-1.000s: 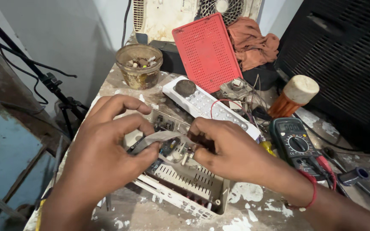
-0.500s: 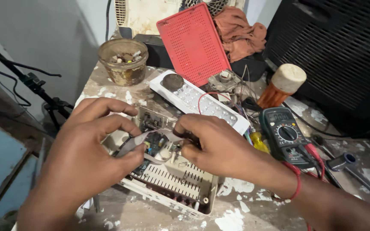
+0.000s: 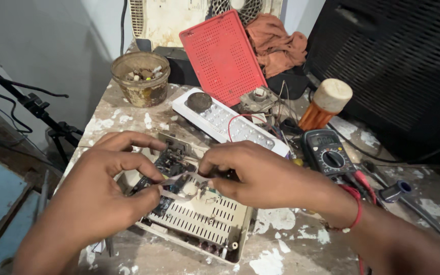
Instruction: The person unscrews and removes the red top cover of a set-top box, then works on the exposed circuit board inside, using a screwdriver and pliers to adjust and reposition components on the board while a multimeter sits on the bench.
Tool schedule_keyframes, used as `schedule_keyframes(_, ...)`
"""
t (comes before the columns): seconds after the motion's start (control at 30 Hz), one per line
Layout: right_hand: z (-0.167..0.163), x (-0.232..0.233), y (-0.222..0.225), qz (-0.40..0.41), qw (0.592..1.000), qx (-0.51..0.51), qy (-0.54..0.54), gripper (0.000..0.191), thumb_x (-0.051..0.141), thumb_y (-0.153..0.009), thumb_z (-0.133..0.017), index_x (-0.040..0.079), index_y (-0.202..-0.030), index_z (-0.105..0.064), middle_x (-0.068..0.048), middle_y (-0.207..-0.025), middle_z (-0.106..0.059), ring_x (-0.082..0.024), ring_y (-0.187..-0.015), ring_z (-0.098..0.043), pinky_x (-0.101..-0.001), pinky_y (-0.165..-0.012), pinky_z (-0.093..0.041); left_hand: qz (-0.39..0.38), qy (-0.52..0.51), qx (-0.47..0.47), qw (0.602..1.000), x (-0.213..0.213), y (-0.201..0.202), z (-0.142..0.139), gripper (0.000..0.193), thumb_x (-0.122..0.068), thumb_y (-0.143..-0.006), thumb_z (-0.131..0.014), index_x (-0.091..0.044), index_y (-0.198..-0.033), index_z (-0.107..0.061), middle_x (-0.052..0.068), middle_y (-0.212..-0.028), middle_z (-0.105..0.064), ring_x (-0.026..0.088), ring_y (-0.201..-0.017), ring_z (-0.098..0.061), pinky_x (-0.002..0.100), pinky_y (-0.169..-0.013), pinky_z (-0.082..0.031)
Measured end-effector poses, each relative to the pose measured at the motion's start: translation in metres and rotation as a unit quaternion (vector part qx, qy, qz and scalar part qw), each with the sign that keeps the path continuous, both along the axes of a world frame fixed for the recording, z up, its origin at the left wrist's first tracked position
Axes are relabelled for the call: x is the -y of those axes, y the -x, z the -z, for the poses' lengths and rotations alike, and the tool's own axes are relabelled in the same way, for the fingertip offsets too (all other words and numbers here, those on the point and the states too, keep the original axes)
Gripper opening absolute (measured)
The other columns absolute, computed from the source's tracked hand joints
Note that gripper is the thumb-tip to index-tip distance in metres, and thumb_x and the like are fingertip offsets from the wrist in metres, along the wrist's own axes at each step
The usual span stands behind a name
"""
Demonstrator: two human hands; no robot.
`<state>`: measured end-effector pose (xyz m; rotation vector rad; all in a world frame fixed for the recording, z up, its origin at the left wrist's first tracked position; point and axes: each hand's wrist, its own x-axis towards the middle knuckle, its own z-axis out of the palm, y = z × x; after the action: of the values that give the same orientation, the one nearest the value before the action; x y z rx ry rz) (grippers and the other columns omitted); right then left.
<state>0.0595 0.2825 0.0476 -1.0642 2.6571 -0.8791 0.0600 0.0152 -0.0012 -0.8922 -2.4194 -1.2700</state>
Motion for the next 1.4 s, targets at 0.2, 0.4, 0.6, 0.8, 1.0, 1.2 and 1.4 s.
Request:
schedule_keyframes(0.2,-0.024,-0.022,-0.002,-0.034,0.998,-0.052,-0.01,0.029,0.025,-0.092,-0.071,0.003,-0.112,-0.07,-0.009,-0.105,-0.073,-0.022,-0.098,-0.072,-0.0373,-0.082,-0.058,-0.029,0.021,-0.023,0.999,-0.009,-0.003,-0.01,0.019,-0.022,-0.073,-0.086,-0.009,-0.083,-0.077,0.004,-0.119,-0.07,0.021,-0.102,-0.068,0.034,-0.073,-0.051)
schedule_keyframes(0.4,-0.042,-0.063,-0.009,0.036,0.988,-0.144,-0.041,0.024,0.026,-0.094,-0.067,0.005,-0.106,-0.072,-0.006,-0.097,-0.075,-0.02,-0.093,-0.073,-0.0352,-0.082,-0.056,-0.102,0.03,0.014,0.994,-0.031,-0.004,-0.02,0.027,-0.032,-0.081,-0.079,-0.006,-0.087,-0.077,0.005,-0.1,-0.075,0.022,-0.094,-0.07,0.035,-0.07,-0.054)
schedule_keyframes(0.6,-0.043,-0.119,-0.024,0.222,0.968,-0.071,-0.097,0.028,0.021,-0.087,-0.066,0.012,-0.113,-0.072,-0.004,-0.097,-0.075,-0.022,-0.085,-0.073,-0.0368,-0.074,-0.057,-0.142,0.099,-0.027,0.985,-0.06,-0.009,-0.041,0.03,-0.034,-0.082,-0.075,-0.005,-0.088,-0.076,0.008,-0.094,-0.073,0.027,-0.094,-0.07,0.04,-0.078,-0.053)
schedule_keyframes(0.8,-0.012,-0.144,-0.036,0.234,0.944,-0.199,-0.118,0.022,0.021,-0.082,-0.074,0.008,-0.099,-0.073,-0.016,-0.117,-0.061,-0.034,-0.108,-0.059,-0.0444,-0.09,-0.049,-0.185,0.272,0.066,0.942,-0.097,-0.007,-0.07,0.033,-0.045,-0.086,-0.074,-0.014,-0.098,-0.079,0.008,-0.097,-0.074,0.027,-0.096,-0.07,0.042,-0.081,-0.053)
schedule_keyframes(1.0,0.02,-0.137,-0.039,0.266,0.917,-0.268,-0.128,0.023,0.027,-0.077,-0.079,0.006,-0.082,-0.075,-0.023,-0.13,-0.054,-0.043,-0.124,-0.046,-0.0523,-0.1,-0.04,-0.204,0.255,0.111,0.939,-0.109,0.012,-0.074,0.032,-0.041,-0.083,-0.075,-0.012,-0.098,-0.079,0.011,-0.096,-0.074,0.03,-0.086,-0.071,0.044,-0.076,-0.054)
schedule_keyframes(1.2,0.022,-0.135,-0.037,0.29,0.918,-0.215,-0.166,0.024,0.029,-0.075,-0.079,0.008,-0.088,-0.078,-0.024,-0.144,-0.048,-0.044,-0.133,-0.039,-0.0593,-0.099,-0.034,-0.216,0.168,0.123,0.954,-0.109,0.019,-0.053,0.034,-0.042,-0.084,-0.077,-0.01,-0.095,-0.077,0.013,-0.086,-0.074,0.033,-0.07,-0.07,0.045,-0.068,-0.053)
schedule_keyframes(1.4,0.021,-0.132,-0.035,0.29,0.912,-0.242,-0.158,0.026,0.032,-0.075,-0.08,0.008,-0.083,-0.076,-0.026,-0.144,-0.046,-0.047,-0.137,-0.036,-0.0635,-0.105,-0.027,-0.165,0.129,0.057,0.976,-0.114,0.018,-0.04,0.03,-0.038,-0.082,-0.077,-0.012,-0.097,-0.078,0.01,-0.085,-0.073,0.032,-0.062,-0.067,0.042,-0.061,-0.051)
